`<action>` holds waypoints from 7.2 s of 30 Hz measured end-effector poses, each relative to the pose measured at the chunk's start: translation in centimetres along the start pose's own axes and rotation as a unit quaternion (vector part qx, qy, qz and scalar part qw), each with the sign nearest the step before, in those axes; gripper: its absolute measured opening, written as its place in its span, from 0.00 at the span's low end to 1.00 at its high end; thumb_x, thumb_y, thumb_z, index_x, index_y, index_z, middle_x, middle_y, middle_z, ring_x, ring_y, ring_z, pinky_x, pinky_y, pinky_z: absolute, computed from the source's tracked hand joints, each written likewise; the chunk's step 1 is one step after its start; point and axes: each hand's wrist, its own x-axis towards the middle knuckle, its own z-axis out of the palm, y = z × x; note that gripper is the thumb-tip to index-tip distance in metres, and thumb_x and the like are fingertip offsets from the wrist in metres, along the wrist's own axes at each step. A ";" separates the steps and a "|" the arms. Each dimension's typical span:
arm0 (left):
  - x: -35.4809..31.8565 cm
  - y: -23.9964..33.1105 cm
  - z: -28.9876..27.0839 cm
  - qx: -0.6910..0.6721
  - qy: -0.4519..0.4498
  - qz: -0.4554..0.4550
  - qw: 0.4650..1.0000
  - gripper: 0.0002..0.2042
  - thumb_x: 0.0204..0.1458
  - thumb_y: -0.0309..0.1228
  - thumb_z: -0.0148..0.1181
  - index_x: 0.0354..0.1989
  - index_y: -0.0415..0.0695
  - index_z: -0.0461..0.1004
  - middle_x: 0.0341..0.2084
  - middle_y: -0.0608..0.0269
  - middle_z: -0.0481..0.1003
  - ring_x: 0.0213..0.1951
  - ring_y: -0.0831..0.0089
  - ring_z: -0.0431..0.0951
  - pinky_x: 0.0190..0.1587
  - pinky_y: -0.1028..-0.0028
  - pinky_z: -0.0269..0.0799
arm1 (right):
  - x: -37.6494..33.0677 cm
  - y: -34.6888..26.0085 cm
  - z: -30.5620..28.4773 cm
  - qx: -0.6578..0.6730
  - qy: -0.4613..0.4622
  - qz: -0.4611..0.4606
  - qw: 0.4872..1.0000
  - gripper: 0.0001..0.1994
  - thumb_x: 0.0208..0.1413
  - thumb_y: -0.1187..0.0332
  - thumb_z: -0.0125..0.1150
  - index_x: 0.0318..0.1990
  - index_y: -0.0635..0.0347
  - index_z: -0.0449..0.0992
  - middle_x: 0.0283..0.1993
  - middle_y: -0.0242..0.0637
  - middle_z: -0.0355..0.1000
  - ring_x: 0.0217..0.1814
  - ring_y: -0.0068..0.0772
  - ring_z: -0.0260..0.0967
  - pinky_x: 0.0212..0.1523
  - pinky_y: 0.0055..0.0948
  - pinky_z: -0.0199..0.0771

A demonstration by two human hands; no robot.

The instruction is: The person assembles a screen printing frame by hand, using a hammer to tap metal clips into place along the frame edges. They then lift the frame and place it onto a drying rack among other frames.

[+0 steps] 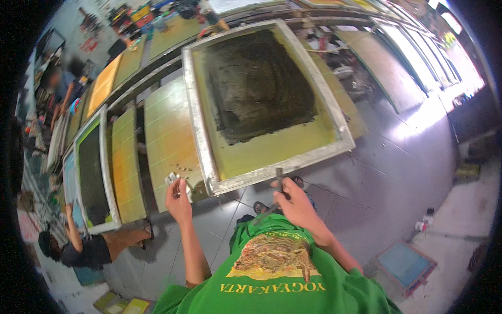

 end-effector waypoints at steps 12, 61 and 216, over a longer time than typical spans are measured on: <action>-16.8 16.1 11.7 -0.056 -0.321 0.107 0.940 0.31 0.67 0.39 0.65 0.77 0.45 0.68 0.68 0.42 0.64 0.66 0.51 0.70 0.65 0.59 0.70 | 0.2 -4.2 -4.7 -0.159 -0.081 -0.239 0.954 0.13 0.62 0.79 0.67 0.52 0.60 0.75 0.50 0.45 0.76 0.45 0.52 0.80 0.47 0.40 0.81; -36.4 17.2 41.1 -0.091 -0.265 -0.269 0.922 0.24 0.76 0.49 0.52 0.36 0.38 0.77 0.21 0.71 0.65 0.26 0.80 0.62 0.30 0.72 0.60 | 17.5 2.5 -46.2 -0.557 -0.094 -0.096 0.819 0.11 0.69 0.64 0.62 0.48 0.64 0.75 0.39 0.55 0.83 0.46 0.62 0.83 0.48 0.58 0.80; -27.8 13.6 41.0 -0.032 -0.535 -0.127 0.835 0.31 0.65 0.64 0.62 0.37 0.43 0.88 0.31 0.62 0.86 0.37 0.76 0.80 0.45 0.66 0.78 | 2.5 13.1 -36.2 -0.053 -0.181 0.102 0.977 0.16 0.69 0.60 0.69 0.48 0.68 0.88 0.44 0.39 0.87 0.46 0.27 0.81 0.49 0.30 0.80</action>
